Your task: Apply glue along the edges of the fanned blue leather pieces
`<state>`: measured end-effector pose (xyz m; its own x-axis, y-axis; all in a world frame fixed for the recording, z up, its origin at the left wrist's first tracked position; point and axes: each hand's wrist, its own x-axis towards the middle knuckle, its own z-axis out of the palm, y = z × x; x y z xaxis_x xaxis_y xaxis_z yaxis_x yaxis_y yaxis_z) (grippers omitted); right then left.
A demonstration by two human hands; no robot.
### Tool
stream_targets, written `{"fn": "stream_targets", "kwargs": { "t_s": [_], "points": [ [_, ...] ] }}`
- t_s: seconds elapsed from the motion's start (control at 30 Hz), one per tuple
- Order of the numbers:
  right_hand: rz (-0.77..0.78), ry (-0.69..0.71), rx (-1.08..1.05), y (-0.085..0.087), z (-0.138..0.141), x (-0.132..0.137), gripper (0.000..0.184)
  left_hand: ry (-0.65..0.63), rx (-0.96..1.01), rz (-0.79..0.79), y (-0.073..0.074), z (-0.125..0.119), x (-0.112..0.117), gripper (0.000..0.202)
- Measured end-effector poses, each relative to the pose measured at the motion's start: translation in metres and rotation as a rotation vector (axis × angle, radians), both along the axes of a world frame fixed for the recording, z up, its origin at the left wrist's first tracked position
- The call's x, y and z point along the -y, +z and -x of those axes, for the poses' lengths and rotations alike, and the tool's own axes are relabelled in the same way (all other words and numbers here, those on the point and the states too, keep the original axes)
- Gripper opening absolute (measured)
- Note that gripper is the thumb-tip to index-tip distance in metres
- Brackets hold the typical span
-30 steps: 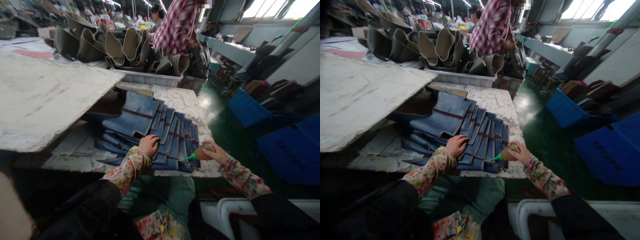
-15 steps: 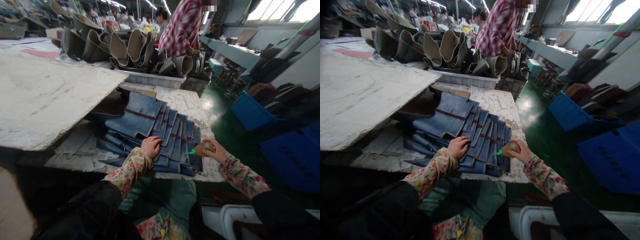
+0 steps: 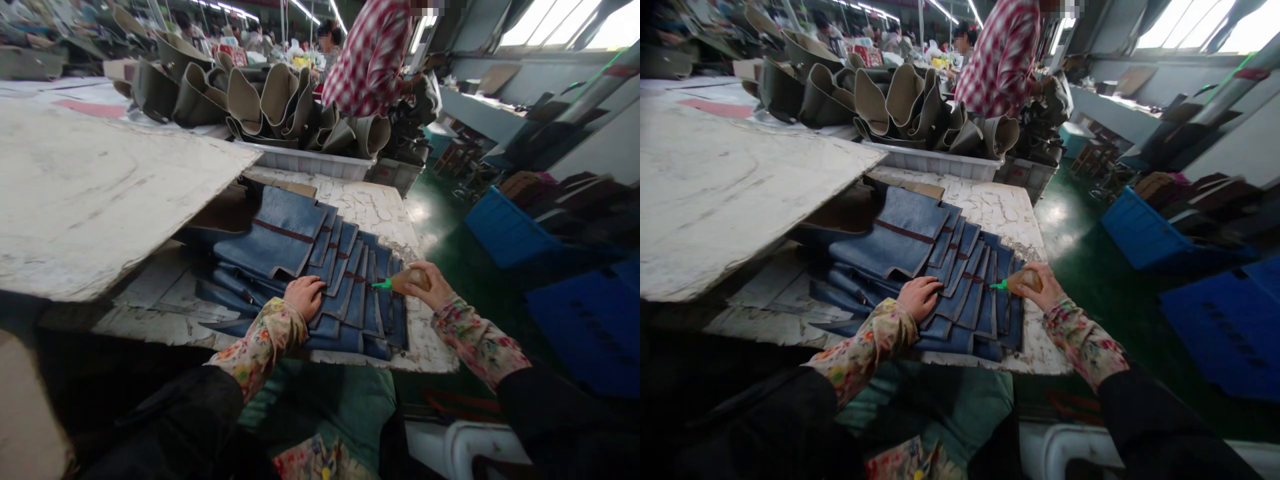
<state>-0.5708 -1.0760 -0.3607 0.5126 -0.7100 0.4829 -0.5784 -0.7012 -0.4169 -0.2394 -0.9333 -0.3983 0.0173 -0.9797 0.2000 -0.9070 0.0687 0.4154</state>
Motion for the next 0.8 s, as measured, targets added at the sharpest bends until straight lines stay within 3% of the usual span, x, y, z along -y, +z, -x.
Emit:
{"fn": "stream_targets", "kwargs": {
  "t_s": [0.2,0.47,0.8],
  "points": [
    [0.002,0.044,-0.030,-0.005,0.001,0.007,0.043,0.004,-0.011,0.005,0.001,0.000,0.002,0.033],
    [-0.113,-0.100,0.014,-0.009,-0.015,0.035,0.052,0.003,-0.019,0.003,0.000,-0.004,0.007,0.033],
    [-0.113,-0.235,0.084,-0.018,-0.037,0.084,0.063,0.005,-0.034,-0.008,0.002,-0.007,0.010,0.033]
  ]
}}
